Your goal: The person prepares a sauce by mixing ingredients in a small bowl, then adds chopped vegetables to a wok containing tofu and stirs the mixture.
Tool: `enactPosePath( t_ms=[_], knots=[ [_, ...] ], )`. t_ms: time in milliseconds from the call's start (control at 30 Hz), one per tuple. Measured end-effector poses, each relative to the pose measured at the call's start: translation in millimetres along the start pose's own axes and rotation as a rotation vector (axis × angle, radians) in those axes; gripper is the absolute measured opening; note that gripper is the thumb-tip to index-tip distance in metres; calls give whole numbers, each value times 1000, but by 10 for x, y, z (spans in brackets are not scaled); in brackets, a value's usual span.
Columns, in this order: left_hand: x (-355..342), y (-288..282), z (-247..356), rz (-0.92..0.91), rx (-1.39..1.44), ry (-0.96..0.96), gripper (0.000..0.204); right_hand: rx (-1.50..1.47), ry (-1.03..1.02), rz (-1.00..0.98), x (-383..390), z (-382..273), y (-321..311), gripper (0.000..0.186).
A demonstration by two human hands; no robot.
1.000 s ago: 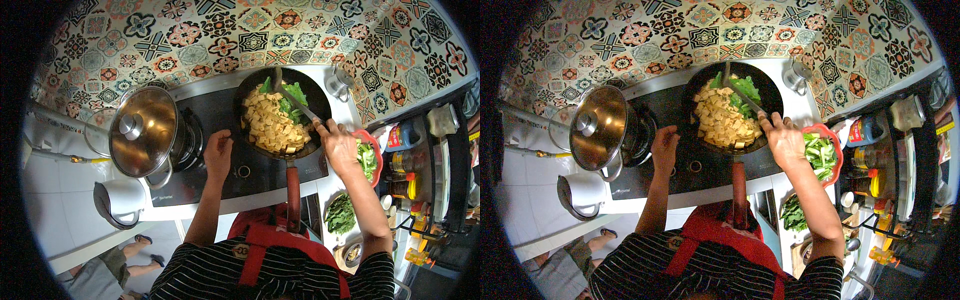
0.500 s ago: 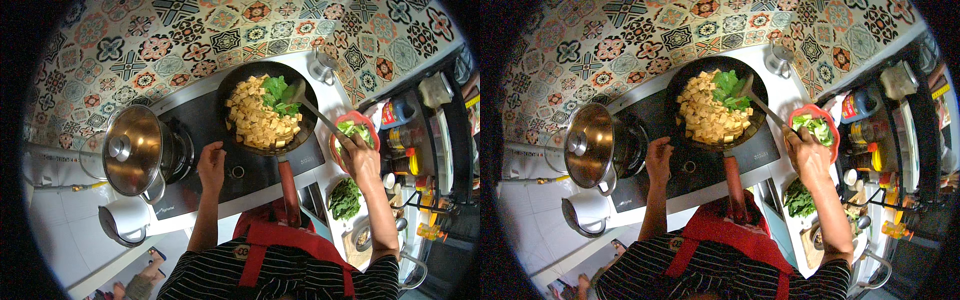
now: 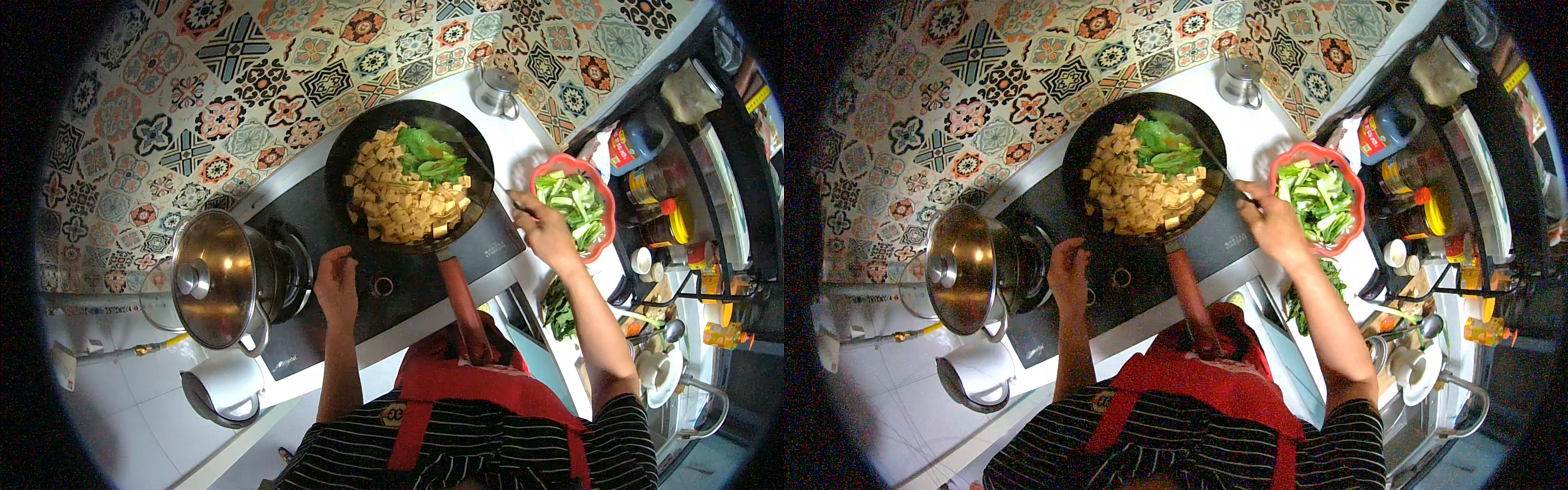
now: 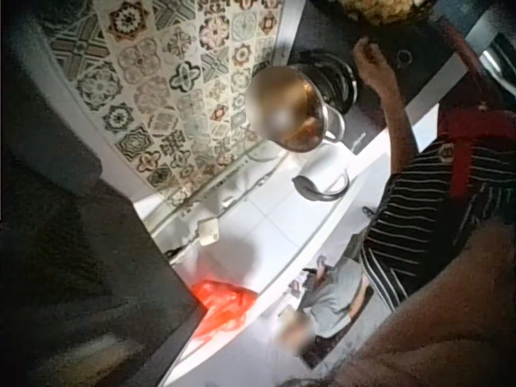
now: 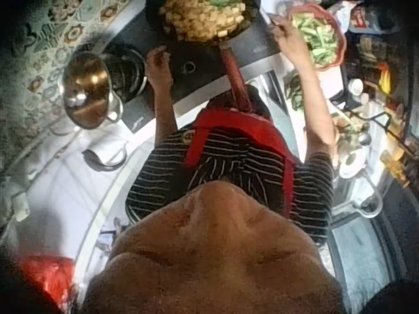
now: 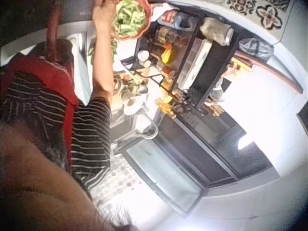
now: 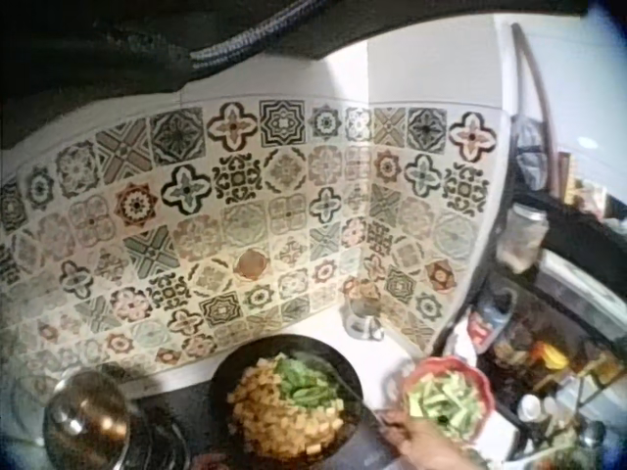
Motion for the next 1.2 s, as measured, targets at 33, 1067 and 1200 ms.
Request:
enactPosePath(
  t_ms=[33,1067,1200],
  knots=[
    [-9,-3,17,-1,-3,6,18,148,-15,-41,-44,-82,52,35],
    [-15,76,110,-40,-112,26,18,221,71,-171,127,-224,127,36],
    [-29,150,59,-86,42,53,17,-18,79,-168,153,-119,30,36]
  ],
)
Point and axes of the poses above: each hand's wrist, its own x-axis away from the middle knuckle, its own y-axis out of the palm, z = x × y, the point moved 3 cm from there along -x, towards the middle knuckle
